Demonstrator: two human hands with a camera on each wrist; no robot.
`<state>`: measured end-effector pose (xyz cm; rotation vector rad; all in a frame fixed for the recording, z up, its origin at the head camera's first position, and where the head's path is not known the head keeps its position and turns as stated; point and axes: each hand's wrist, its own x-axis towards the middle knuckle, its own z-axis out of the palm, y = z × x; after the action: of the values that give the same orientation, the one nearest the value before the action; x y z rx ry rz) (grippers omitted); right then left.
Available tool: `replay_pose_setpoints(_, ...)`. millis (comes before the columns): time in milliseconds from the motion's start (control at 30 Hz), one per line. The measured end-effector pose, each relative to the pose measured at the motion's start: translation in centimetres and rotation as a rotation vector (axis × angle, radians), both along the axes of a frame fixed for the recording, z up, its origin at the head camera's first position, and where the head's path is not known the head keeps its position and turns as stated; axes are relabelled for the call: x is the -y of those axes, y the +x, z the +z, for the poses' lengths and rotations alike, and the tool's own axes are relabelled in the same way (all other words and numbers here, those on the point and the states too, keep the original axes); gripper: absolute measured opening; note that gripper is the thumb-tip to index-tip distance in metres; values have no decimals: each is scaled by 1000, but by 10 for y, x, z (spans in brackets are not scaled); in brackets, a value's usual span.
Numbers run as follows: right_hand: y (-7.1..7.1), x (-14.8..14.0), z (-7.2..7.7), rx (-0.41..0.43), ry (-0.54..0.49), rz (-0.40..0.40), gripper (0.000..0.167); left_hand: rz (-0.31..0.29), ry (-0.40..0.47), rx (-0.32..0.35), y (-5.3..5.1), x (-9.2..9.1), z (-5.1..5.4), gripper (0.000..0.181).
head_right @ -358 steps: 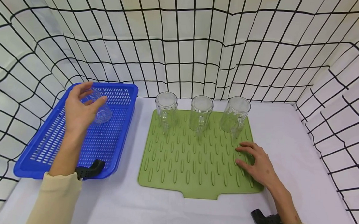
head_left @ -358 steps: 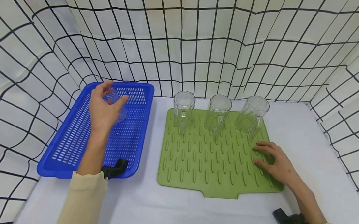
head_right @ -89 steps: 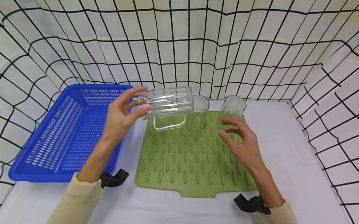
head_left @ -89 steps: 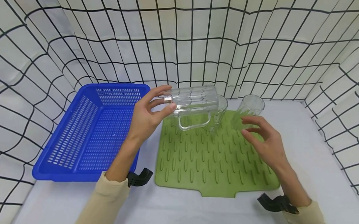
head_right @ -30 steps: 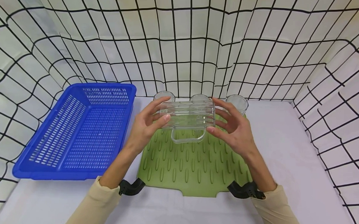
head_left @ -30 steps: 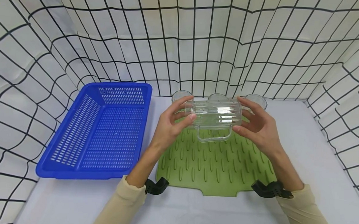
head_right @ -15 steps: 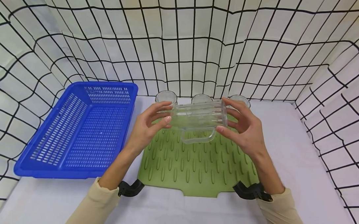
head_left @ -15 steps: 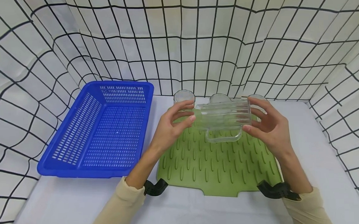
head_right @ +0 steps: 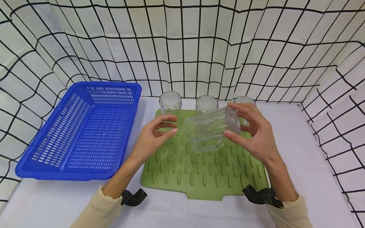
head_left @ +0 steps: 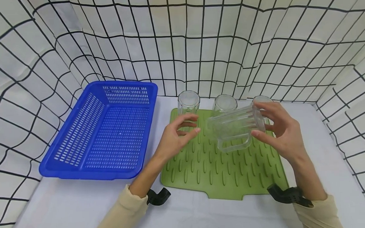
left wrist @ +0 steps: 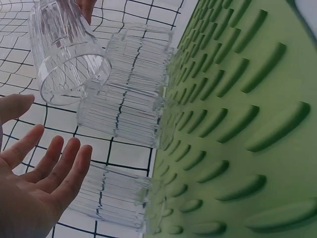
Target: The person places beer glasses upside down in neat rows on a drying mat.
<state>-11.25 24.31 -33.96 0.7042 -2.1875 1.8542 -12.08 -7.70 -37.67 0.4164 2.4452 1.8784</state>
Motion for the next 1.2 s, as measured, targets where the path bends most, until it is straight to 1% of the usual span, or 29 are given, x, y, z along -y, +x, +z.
replay_pose_setpoints(167, 1, -5, 0, -43, 102, -26, 74, -19, -50, 32, 3, 0, -9, 41)
replay_pose_setpoints(333, 2, -9, 1, -83, 210, -68, 75, -49, -136, 56, 7, 0, -19, 40)
replay_pose_setpoints(567, 5, -12, 2, -75, 292, -93, 76, -85, -234, 126, 11, -3, -33, 42)
replay_pose_setpoints(700, 8, -14, 1, -53, 349, -109, 75, -111, -296, 148, 12, -2, -40, 44)
replay_pose_setpoints(767, 9, -15, 1, -45, 376, -114, 75, -118, -314, 156, 12, -2, -42, 44)
replay_pose_setpoints(900, 11, -19, 0, -22, 415, -130, 75, -124, -332, 158, 11, -2, -46, 46)
replay_pose_setpoints(967, 11, -21, 0, -6, 429, -140, 75, -137, -348, 148, 10, -1, -47, 47)
replay_pose_setpoints(1100, 12, -24, -2, 17, 458, -155, 74, -181, -416, 116, 9, 0, -49, 48)
replay_pose_setpoints(1200, 12, -25, -4, 15, 487, -159, 74, -206, -469, 102, 10, 1, -50, 48)
